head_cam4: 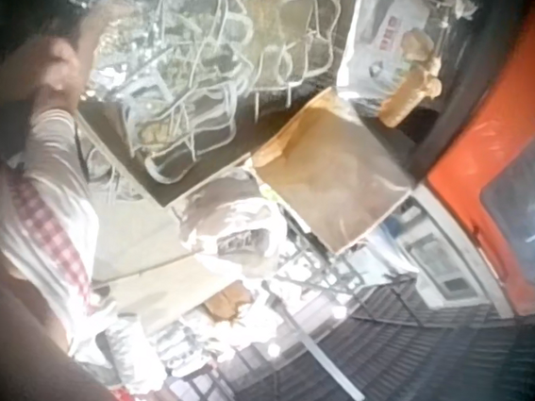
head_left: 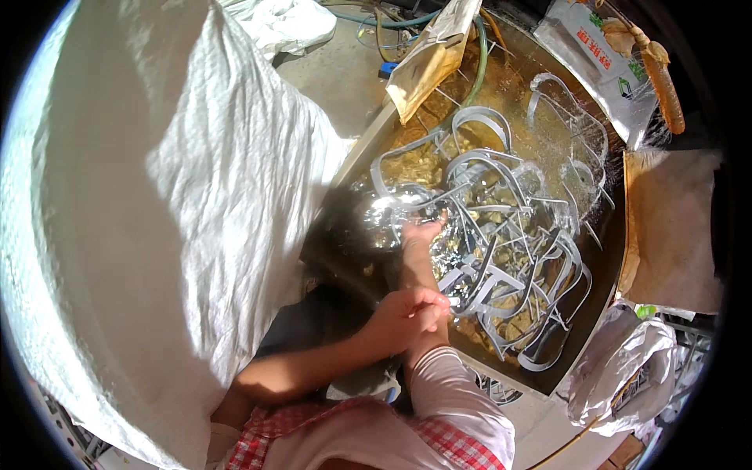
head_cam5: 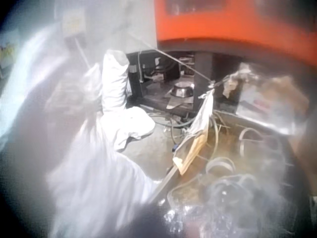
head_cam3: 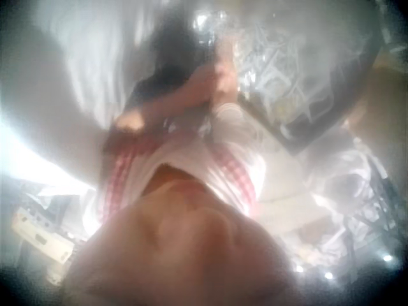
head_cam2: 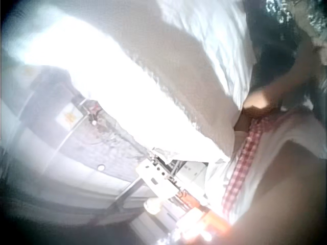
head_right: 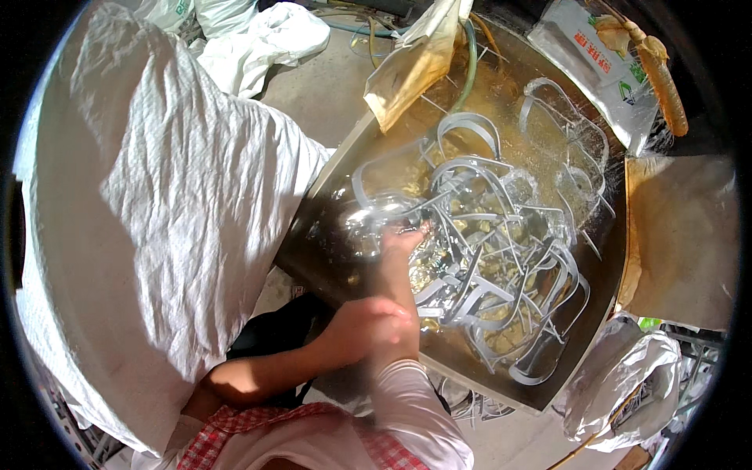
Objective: The person takes plastic parts out of a water tank, shakes them to remove excess water, and places them into a large white bag.
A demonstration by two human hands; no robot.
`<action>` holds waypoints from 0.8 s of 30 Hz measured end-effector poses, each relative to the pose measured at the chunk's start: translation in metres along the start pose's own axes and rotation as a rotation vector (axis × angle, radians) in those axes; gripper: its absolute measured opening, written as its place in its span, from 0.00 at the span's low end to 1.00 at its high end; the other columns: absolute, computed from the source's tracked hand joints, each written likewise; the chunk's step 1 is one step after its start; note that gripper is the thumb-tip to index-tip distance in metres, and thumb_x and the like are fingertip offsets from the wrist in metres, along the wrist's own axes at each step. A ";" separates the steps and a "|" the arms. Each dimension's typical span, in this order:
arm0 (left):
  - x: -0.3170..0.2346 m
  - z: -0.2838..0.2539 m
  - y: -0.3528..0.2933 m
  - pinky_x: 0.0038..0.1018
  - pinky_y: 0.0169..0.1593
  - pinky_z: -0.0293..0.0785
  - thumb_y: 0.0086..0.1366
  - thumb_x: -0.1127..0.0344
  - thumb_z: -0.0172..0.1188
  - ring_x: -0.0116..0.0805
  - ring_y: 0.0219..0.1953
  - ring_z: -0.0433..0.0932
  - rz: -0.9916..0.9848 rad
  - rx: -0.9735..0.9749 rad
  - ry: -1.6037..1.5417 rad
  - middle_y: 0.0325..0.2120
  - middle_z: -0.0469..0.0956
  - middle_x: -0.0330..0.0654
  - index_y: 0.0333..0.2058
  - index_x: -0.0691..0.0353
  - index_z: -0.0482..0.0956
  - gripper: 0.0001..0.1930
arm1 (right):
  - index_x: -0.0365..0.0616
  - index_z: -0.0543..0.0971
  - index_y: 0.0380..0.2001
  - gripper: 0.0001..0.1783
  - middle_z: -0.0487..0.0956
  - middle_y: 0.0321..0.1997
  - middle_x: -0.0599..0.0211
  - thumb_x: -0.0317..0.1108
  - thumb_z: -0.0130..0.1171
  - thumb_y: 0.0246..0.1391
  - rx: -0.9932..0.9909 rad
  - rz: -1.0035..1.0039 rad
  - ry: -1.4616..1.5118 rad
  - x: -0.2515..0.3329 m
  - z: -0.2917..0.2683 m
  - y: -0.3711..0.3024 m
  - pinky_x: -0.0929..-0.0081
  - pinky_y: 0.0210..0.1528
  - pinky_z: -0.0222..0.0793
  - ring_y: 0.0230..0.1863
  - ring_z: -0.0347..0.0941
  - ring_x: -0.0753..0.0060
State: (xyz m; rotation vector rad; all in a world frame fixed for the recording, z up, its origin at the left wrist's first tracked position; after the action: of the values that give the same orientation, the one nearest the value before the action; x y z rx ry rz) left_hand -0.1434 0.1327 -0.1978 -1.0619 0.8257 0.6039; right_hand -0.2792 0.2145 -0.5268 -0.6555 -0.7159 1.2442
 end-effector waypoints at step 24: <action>0.001 -0.017 0.027 0.40 0.60 0.48 0.46 0.69 0.61 0.56 0.58 0.52 0.607 -0.641 0.628 0.55 0.53 0.58 0.55 0.66 0.57 0.36 | 0.41 0.71 0.45 0.44 0.72 0.43 0.55 0.72 0.40 0.43 0.666 0.243 -0.050 0.040 0.142 -0.152 0.52 0.56 0.54 0.50 0.62 0.47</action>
State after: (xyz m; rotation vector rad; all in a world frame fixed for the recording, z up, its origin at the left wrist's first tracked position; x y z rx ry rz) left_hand -0.1690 0.1275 -0.2163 -1.6353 1.5961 1.1174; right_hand -0.2933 0.2309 -0.3161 -0.1595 -0.2278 1.6162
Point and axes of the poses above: each hand's wrist, its own y-axis towards the middle knuckle, its own z-axis out of the palm, x = y × z, the point moved 2 cm from there along y, towards the middle knuckle
